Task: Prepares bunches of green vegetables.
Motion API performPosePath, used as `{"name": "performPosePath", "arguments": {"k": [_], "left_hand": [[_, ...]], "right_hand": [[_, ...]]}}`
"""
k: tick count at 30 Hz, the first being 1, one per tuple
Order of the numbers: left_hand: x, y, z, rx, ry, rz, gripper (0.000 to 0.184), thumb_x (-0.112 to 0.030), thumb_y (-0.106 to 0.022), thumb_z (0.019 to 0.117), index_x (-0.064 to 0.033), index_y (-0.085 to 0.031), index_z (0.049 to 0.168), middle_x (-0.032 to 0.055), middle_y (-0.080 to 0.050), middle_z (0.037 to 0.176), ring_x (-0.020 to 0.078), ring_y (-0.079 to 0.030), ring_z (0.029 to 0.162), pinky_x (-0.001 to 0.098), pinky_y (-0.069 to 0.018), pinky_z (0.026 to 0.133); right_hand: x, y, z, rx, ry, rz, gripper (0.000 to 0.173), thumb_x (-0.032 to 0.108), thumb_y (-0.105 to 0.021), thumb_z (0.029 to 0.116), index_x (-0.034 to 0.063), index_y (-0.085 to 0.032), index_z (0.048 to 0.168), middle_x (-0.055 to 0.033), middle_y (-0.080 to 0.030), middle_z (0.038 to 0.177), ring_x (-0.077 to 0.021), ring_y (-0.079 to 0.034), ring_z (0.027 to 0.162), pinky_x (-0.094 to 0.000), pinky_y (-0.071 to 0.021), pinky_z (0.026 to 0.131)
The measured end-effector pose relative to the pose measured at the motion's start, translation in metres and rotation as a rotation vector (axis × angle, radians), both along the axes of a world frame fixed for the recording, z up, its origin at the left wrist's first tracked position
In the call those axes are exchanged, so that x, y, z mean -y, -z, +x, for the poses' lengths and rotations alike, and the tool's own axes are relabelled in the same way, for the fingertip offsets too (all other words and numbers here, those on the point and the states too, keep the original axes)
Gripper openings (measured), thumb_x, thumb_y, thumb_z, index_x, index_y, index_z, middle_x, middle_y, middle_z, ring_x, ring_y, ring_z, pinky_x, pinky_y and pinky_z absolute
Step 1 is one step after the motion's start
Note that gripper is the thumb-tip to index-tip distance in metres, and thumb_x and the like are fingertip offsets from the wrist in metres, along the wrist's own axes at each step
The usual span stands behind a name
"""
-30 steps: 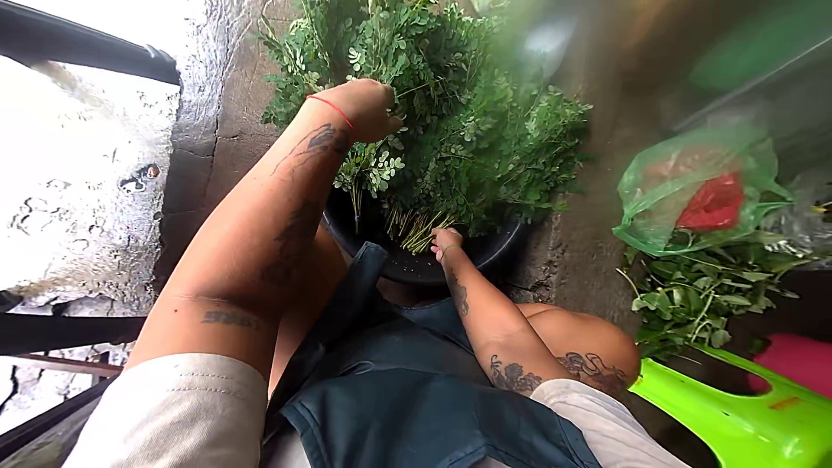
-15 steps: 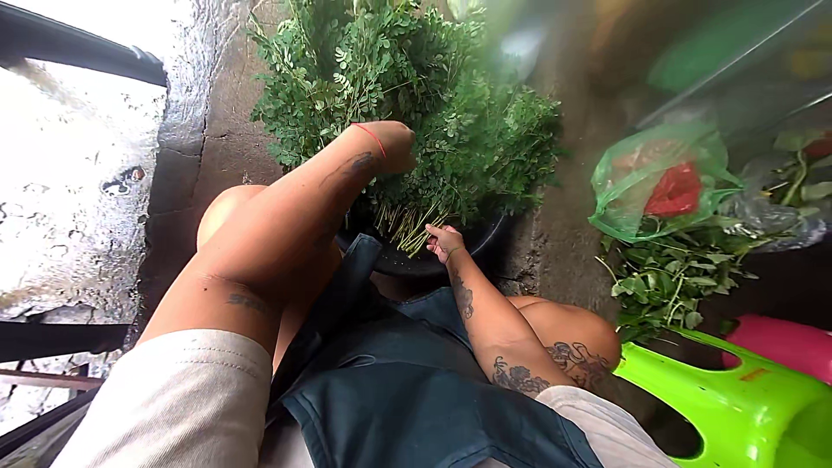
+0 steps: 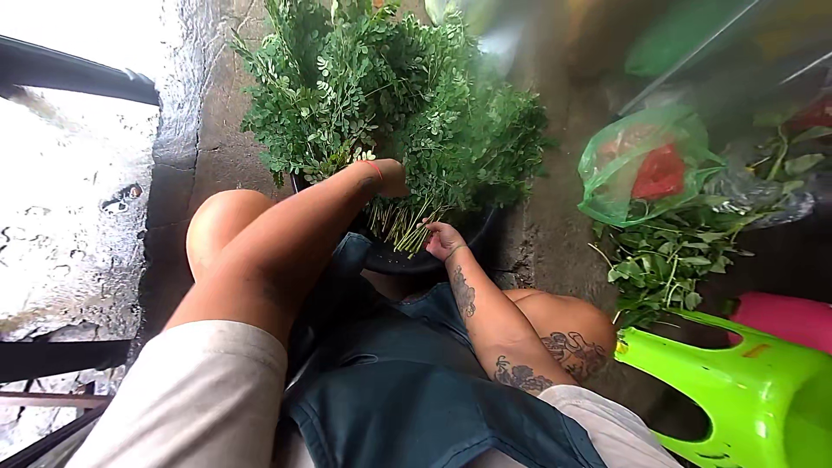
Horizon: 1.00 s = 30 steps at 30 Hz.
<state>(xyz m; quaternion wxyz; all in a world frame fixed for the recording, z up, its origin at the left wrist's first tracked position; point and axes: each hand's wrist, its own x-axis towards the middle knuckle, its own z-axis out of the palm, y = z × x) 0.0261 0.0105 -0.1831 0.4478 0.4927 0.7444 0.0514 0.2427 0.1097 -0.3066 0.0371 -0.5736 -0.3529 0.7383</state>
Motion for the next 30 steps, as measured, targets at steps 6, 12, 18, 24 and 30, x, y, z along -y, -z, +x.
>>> {"name": "performPosePath", "arguments": {"k": [6,12,18,24,30], "left_hand": [[-0.013,0.05,0.048,0.126,-0.22,-0.116,0.037,-0.029,-0.059,0.1013,0.0062,-0.071,0.108,0.0273,-0.068,0.111,0.0412,-0.066,0.107,0.0632,-0.0496,0.092],[-0.012,0.09,0.09,0.32,-0.382,-0.121,0.04,-0.029,-0.065,0.0988,0.001,-0.068,0.125,0.0245,-0.066,0.123,0.038,-0.064,0.115,0.0593,-0.0484,0.099],[-0.006,0.092,0.1,0.646,-0.641,-0.098,0.028,-0.015,-0.066,0.1007,-0.0024,-0.063,0.126,0.0114,-0.066,0.109,0.0162,-0.063,0.087,0.0353,-0.0542,0.082],[-0.013,0.096,0.111,0.734,-0.694,-0.05,0.035,-0.024,-0.04,0.1129,-0.0024,-0.049,0.139,0.0109,-0.067,0.101,0.0143,-0.065,0.076,0.0323,-0.0557,0.073],[-0.019,0.104,0.118,0.645,-0.76,0.032,0.037,-0.025,-0.034,0.114,-0.0018,-0.051,0.136,0.0182,-0.062,0.098,0.0254,-0.064,0.078,0.0425,-0.0568,0.077]], "right_hand": [[-0.002,-0.003,0.004,0.003,0.011,-0.013,0.031,0.01,-0.057,0.103,0.006,-0.054,0.133,-0.0122,-0.062,0.111,-0.0211,-0.064,0.091,-0.0372,-0.0562,0.081],[-0.007,-0.008,0.012,-0.019,-0.096,0.018,0.031,0.009,-0.056,0.1044,0.0042,-0.053,0.135,-0.0126,-0.063,0.11,-0.0208,-0.065,0.087,-0.0377,-0.0578,0.078],[-0.008,-0.016,0.013,0.007,-0.046,0.044,0.022,0.003,-0.052,0.1036,0.002,-0.057,0.125,-0.0109,-0.063,0.098,-0.0201,-0.064,0.079,-0.0366,-0.0571,0.073],[0.011,-0.019,0.007,0.1,0.074,0.173,0.034,0.021,-0.047,0.1096,0.0048,-0.047,0.139,-0.0128,-0.066,0.103,-0.0175,-0.066,0.076,-0.034,-0.0569,0.07],[0.028,-0.051,-0.01,0.22,0.134,0.464,0.026,0.028,-0.043,0.1125,0.0071,-0.054,0.124,-0.0043,-0.048,0.087,-0.0125,-0.045,0.064,-0.028,-0.0396,0.054]]}}
